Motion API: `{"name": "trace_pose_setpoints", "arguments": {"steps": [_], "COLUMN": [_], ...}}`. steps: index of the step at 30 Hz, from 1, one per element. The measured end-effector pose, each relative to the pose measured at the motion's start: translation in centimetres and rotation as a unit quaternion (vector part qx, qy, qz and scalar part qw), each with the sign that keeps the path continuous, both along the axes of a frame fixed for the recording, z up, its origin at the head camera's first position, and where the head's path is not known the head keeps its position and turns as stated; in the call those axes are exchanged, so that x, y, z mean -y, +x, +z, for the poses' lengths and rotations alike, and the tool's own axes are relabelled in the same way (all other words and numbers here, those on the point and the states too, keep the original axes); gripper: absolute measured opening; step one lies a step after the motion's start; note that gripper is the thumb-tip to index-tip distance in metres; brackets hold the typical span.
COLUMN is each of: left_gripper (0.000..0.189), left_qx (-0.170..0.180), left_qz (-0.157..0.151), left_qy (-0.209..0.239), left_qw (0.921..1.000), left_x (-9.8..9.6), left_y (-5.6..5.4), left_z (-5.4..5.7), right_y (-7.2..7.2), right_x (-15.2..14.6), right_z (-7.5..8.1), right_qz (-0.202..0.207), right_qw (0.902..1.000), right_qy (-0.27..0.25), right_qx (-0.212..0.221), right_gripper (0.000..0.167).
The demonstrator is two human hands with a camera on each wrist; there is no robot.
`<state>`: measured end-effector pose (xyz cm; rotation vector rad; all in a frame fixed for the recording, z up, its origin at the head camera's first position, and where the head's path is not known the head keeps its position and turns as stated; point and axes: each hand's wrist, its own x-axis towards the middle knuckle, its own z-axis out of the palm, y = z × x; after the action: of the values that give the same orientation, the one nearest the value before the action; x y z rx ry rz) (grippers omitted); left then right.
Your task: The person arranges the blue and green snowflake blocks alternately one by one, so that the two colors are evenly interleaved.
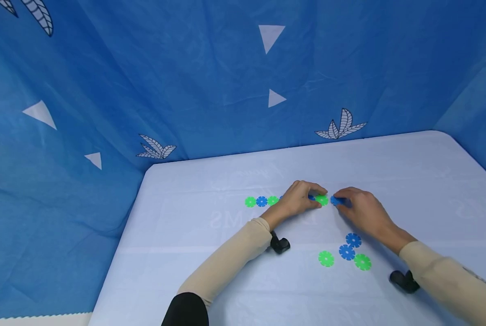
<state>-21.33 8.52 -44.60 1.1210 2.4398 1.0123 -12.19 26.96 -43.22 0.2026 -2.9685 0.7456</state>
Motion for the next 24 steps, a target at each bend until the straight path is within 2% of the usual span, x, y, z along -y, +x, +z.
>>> {"name": "trace_pose_setpoints", "arguments": {"steps": [14, 24], "left_gripper": [0.037, 0.037], "left_qx": [-0.001, 0.011], "left_qz": [0.001, 0.003], "left_qy": [-0.004, -0.007], "left_qw": [1.0, 0.9999], "left_x": [-0.09, 0.09], "left_y": [-0.22, -0.1], "left_z": [0.04, 0.11], "right_y": [-0.71, -0.71], "right_x": [0.2, 0.28], "right_z": [0.24, 0.03], "right_qz": [-0.011, -0.009], "right_qw": [0.9997, 0.9997], "right_qy": [0.014, 0.018], "right_qx": [0.013, 0.016], "right_gripper": [0.032, 0.033]}}
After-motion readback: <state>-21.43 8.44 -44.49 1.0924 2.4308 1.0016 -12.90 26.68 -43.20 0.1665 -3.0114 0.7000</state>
